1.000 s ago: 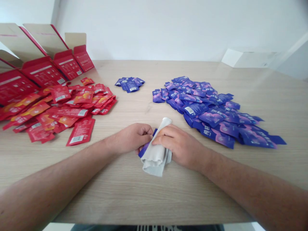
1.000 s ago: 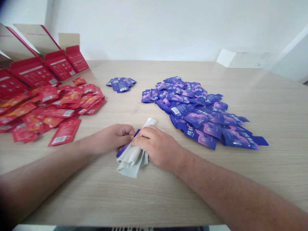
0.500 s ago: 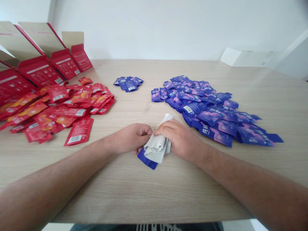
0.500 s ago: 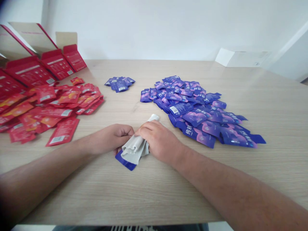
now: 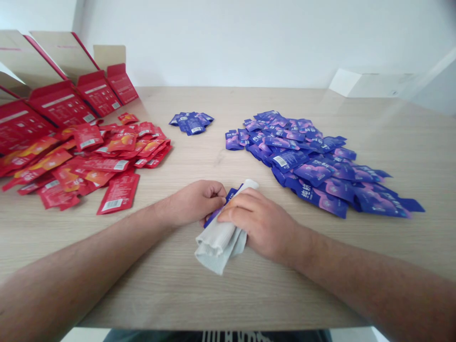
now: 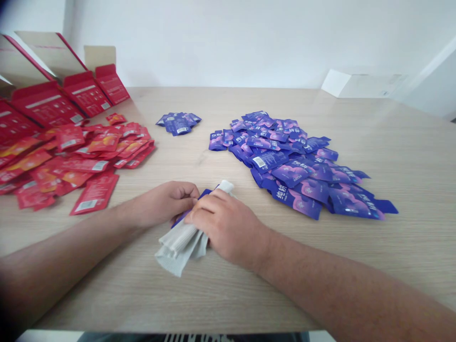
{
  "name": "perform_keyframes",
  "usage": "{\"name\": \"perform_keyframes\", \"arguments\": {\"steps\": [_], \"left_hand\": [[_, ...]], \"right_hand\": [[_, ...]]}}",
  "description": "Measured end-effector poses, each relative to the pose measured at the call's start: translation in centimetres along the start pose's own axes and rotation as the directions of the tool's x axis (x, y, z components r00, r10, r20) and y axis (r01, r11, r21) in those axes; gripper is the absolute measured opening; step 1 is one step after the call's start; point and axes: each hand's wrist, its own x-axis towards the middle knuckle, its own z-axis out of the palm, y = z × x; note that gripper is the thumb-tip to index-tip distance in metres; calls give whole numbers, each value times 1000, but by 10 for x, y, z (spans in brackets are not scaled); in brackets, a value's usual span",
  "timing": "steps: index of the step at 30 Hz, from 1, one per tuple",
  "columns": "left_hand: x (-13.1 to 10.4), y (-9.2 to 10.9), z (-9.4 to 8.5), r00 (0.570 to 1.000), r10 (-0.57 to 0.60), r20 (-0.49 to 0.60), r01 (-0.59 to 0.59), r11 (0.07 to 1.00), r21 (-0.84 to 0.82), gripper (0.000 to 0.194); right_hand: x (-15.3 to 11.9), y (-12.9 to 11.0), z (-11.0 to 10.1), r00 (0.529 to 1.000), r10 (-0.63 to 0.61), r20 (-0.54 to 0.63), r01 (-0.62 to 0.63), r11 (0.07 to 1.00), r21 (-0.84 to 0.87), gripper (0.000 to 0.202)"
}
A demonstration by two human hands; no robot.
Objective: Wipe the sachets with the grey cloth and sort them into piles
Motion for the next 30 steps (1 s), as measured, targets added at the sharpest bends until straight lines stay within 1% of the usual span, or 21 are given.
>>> {"name": "perform_keyframes", "arguments": {"steps": [2, 4, 5, 8, 9, 10, 13, 14, 15, 18, 19, 21, 23, 25, 27, 29, 30], "left_hand": [[0, -2, 0, 1000, -6, -11, 6, 1000, 5, 15], [1, -3, 0, 1000, -15, -14, 15, 1000, -5, 17], [1, -3, 0, 1000, -16, -14, 16, 1000, -5, 17], [1, -3, 0, 999, 13, -50, -11, 999, 42, 18], [1, -3, 0, 998, 20, -62, -16, 998, 58, 18], [1, -3, 0, 998, 20, -66, -16, 998, 65, 17], [1, -3, 0, 1000, -12, -28, 13, 999, 29, 20], [1, -3, 0, 1000, -22, -17, 22, 1000, 21, 21], [1, -3, 0, 1000, -20, -20, 21, 999, 27, 21], [1, -2, -1, 997, 24, -78, -18, 996, 87, 19], [1, -2, -1, 996, 33, -85, -24, 995, 96, 19], [1, -1, -1, 998, 12, -62, -8, 997, 75, 19], [0, -2, -1, 1000, -22, -16, 22, 999, 31, 20], [0, -3, -1, 1000, -19, 1, 19, 1000, 2, 19], [0, -4, -2, 1000, -2, 10, 2, 1000, -25, 17], [1, -4, -2, 1000, 9, 25, -8, 999, -43, 16], [1, -3, -2, 999, 13, 32, -12, 999, -42, 16]], "right_hand": [[0, -7, 2, 997, -67, 49, 68, 998, -11, 20], [0, -8, 3, 993, -93, 70, 94, 995, -11, 22], [1, -6, 3, 996, -74, 55, 75, 997, -16, 21], [2, -3, 4, 998, 43, -51, -45, 998, -53, 21], [3, -4, 5, 996, 56, -70, -60, 996, -66, 21], [3, -5, 5, 997, 43, -66, -48, 996, -80, 21], [4, -10, 6, 998, -50, 28, 53, 994, -91, 21], [4, -11, 5, 997, -58, 45, 61, 994, -89, 22], [3, -10, 5, 998, -45, 40, 48, 995, -87, 22], [3, -6, 4, 998, 53, -42, -56, 995, -81, 22], [3, -6, 4, 996, 66, -55, -70, 995, -78, 22], [3, -8, 5, 999, 32, -30, -34, 997, -72, 20], [2, -11, 4, 998, -49, 44, 51, 997, -60, 19], [0, -11, 0, 989, -103, 110, 107, 994, -34, 18], [-3, -5, -6, 990, -71, 126, 74, 997, -19, 16], [-4, 6, -11, 996, 38, 80, -35, 999, -32, 16], [-3, 12, -13, 995, 89, 42, -87, 995, -45, 20]]}}
